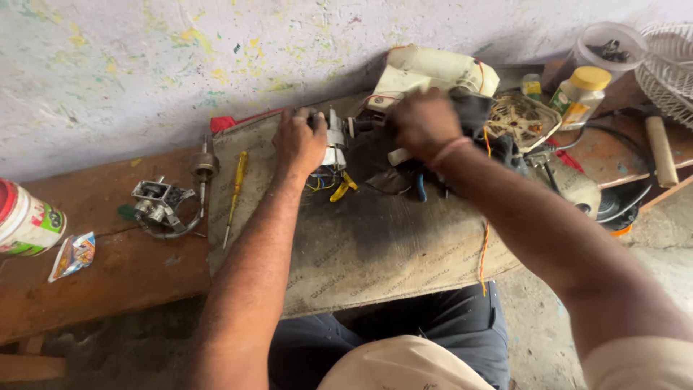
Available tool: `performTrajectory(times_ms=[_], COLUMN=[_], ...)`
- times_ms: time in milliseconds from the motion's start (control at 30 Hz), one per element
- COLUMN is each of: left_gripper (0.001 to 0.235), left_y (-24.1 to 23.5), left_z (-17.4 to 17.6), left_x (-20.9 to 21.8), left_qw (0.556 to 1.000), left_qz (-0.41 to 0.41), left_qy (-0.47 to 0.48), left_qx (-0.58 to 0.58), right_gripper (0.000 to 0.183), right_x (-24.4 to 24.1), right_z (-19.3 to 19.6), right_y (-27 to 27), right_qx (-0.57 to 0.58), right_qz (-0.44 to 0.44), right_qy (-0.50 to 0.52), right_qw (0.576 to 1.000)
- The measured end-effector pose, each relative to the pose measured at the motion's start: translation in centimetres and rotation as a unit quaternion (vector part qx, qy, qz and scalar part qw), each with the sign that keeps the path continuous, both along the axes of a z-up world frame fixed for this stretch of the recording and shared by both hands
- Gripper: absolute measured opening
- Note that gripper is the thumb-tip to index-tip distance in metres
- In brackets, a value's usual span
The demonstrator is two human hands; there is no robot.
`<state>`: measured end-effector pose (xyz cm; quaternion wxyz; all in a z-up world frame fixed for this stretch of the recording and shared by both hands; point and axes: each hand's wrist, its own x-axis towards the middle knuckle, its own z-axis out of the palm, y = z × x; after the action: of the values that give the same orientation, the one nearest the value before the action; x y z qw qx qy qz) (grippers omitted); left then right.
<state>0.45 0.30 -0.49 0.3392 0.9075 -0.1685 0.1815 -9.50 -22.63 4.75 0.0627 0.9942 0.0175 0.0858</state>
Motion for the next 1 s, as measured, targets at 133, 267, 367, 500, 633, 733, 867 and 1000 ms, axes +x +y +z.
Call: performTrajectory(times_ms=[133, 267, 367, 500, 633, 733, 867, 1000], left_gripper=[0.065, 0.057, 0.047, 0.037, 0.041, 0.051, 0.035, 0.032], left_y=[1.5, 7.4, 13.0, 15.4, 14.2, 12.2, 5.6, -0.7], left_z=[-0.1, 1.1, 1.0, -0.9, 0.4, 4.9, 10.5, 11.1], left_x=[0.7, -0.5, -1.6, -1.9, -2.1, -5.0, -10.8, -14.6], left_qw=[0.979, 0.989, 0.960, 0.951, 0.953, 0.968, 0.981, 0.940], left_qz=[-0.096, 0.035, 0.127, 0.109, 0.128, 0.091, -0.128, -0.325], left_qy=[-0.081, -0.002, -0.091, 0.042, 0.109, -0.149, 0.062, -0.074], left_qx=[-0.162, -0.141, 0.233, 0.287, 0.252, 0.178, -0.130, -0.071], right_gripper=[0.034, 0.093, 0.046, 0.022, 0.028, 0.025, 0.049, 0.023], right_x=[-4.3, -7.6, -11.9, -13.7, -15.6, -15.8, -13.9, -10.5], right_z=[1.0, 1.3, 0.9, -1.7, -3.8, -3.8, -2.8, -3.6], right_y=[-7.3, -12.0, -10.7, -3.1, 4.1, 6.8, 8.3, 8.2], right_qx=[0.186, 0.020, 0.090, 0.306, 0.420, 0.450, 0.604, 0.683], right_qz=[-0.041, -0.064, 0.011, 0.172, 0.235, 0.247, 0.214, 0.231], right_qy=[-0.313, -0.252, -0.366, -0.348, -0.245, -0.215, -0.070, -0.013], right_qw=[0.931, 0.965, 0.926, 0.870, 0.842, 0.831, 0.765, 0.692])
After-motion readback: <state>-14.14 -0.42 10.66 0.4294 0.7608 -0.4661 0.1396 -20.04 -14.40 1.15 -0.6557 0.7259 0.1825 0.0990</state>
